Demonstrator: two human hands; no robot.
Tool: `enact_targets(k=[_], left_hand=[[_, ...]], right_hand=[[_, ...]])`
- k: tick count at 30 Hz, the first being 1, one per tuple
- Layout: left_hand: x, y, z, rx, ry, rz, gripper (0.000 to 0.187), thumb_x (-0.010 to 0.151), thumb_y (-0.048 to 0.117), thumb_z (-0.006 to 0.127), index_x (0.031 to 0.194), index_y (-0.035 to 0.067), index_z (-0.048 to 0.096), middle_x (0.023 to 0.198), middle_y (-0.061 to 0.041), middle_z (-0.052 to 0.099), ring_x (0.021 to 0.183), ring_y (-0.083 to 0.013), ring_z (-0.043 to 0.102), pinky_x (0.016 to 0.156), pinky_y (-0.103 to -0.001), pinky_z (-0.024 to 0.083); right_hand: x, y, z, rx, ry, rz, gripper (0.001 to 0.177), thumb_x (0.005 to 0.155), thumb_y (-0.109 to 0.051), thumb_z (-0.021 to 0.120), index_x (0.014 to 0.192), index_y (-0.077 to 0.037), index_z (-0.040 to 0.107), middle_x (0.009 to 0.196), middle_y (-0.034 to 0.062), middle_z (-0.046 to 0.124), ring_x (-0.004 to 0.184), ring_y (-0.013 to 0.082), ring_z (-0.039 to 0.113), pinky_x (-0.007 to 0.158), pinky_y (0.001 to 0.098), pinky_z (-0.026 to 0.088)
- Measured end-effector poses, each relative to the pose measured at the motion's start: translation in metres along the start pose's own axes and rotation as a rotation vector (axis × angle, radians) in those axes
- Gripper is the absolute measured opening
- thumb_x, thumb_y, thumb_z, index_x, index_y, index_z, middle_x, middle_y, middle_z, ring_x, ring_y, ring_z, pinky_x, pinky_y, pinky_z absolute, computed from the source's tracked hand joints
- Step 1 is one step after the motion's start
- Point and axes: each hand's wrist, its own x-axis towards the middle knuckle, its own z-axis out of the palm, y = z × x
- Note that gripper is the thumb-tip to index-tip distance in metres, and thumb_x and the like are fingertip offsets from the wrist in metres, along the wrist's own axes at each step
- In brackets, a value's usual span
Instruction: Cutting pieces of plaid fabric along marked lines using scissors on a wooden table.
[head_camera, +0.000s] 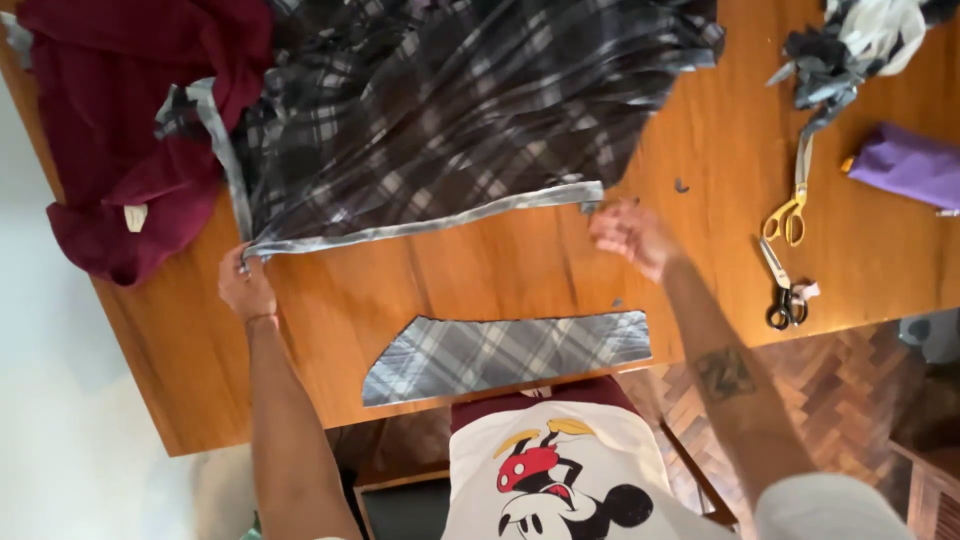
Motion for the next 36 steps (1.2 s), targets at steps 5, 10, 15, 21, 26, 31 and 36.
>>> enact_targets(k=[5, 10, 15, 21, 26, 31, 36], left_hand=[[-0.017, 0.008, 0.001, 0.118, 0.029, -0.102, 0.013, 0.100, 0.011, 0.071, 0.110, 0.003, 0.074, 0.098, -0.009, 0.073, 0.087, -0.0178, 0.068, 0.079, -0.032, 0.055], [-0.022, 0.019, 0.006, 0.144, 0.071, -0.004, 0.010, 0.099, 0.010, 0.074, 0.105, 0.002, 0.073, 0.097, -0.010, 0.073, 0.090, -0.0183, 0.070, 0.082, -0.033, 0.056], [-0.012, 0.023, -0.007, 0.143, 0.042, 0.065, 0.013, 0.095, 0.005, 0.073, 0.106, -0.001, 0.072, 0.100, -0.012, 0.073, 0.094, -0.0223, 0.071, 0.086, -0.036, 0.056], [0.028, 0.055, -0.044, -0.201, -0.003, 0.111, 0.019, 0.097, 0.000, 0.065, 0.116, -0.001, 0.068, 0.110, 0.000, 0.069, 0.104, -0.0113, 0.064, 0.092, -0.028, 0.052], [0.069, 0.127, -0.072, -0.338, -0.064, -0.016, 0.032, 0.103, 0.001, 0.070, 0.081, 0.005, 0.047, 0.081, 0.006, 0.043, 0.078, -0.0060, 0.037, 0.069, -0.027, 0.031], [0.117, 0.207, -0.088, -0.256, -0.137, 0.047, 0.034, 0.094, -0.007, 0.069, 0.077, 0.008, 0.043, 0.077, 0.006, 0.041, 0.074, -0.0047, 0.036, 0.063, -0.027, 0.030], [0.126, 0.246, -0.127, -0.173, -0.295, 0.260, 0.035, 0.096, -0.012, 0.079, 0.080, 0.005, 0.054, 0.077, 0.004, 0.054, 0.071, -0.0034, 0.049, 0.064, -0.022, 0.039]], right_hand=[[0.067, -0.070, -0.097, 0.037, 0.091, -0.446, 0.023, 0.109, -0.027, 0.055, 0.116, -0.006, 0.062, 0.101, 0.0090, 0.071, 0.090, 0.0210, 0.071, 0.083, 0.0357, 0.058], [0.071, -0.045, -0.065, 0.013, 0.204, -0.644, 0.029, 0.113, -0.031, 0.056, 0.110, -0.004, 0.067, 0.097, 0.0095, 0.066, 0.090, 0.0208, 0.067, 0.078, 0.0305, 0.050], [0.014, -0.042, 0.074, -1.709, 0.065, -1.270, 0.040, 0.071, -0.022, 0.086, 0.105, -0.016, 0.066, 0.115, 0.0048, 0.064, 0.109, 0.0285, 0.061, 0.087, 0.0422, 0.051], [0.071, -0.045, -0.016, -0.468, 0.019, -0.691, 0.011, 0.108, -0.011, 0.073, 0.113, -0.012, 0.063, 0.105, -0.0002, 0.065, 0.097, 0.0114, 0.058, 0.086, 0.0289, 0.049], [0.007, -0.173, -0.026, -0.088, -0.005, -0.785, 0.013, 0.111, -0.022, 0.066, 0.111, -0.021, 0.053, 0.102, -0.0042, 0.052, 0.095, 0.0117, 0.053, 0.086, 0.0294, 0.048], [-0.020, -0.292, -0.074, -0.561, 0.158, -0.973, 0.025, 0.108, -0.024, 0.069, 0.128, -0.015, 0.057, 0.119, -0.0040, 0.057, 0.112, 0.0107, 0.054, 0.104, 0.0294, 0.050], [-0.020, -0.345, -0.160, -1.331, 0.094, -0.868, 0.027, 0.102, -0.011, 0.089, 0.114, -0.003, 0.067, 0.096, 0.0067, 0.070, 0.078, 0.0122, 0.065, 0.070, 0.0247, 0.051]])
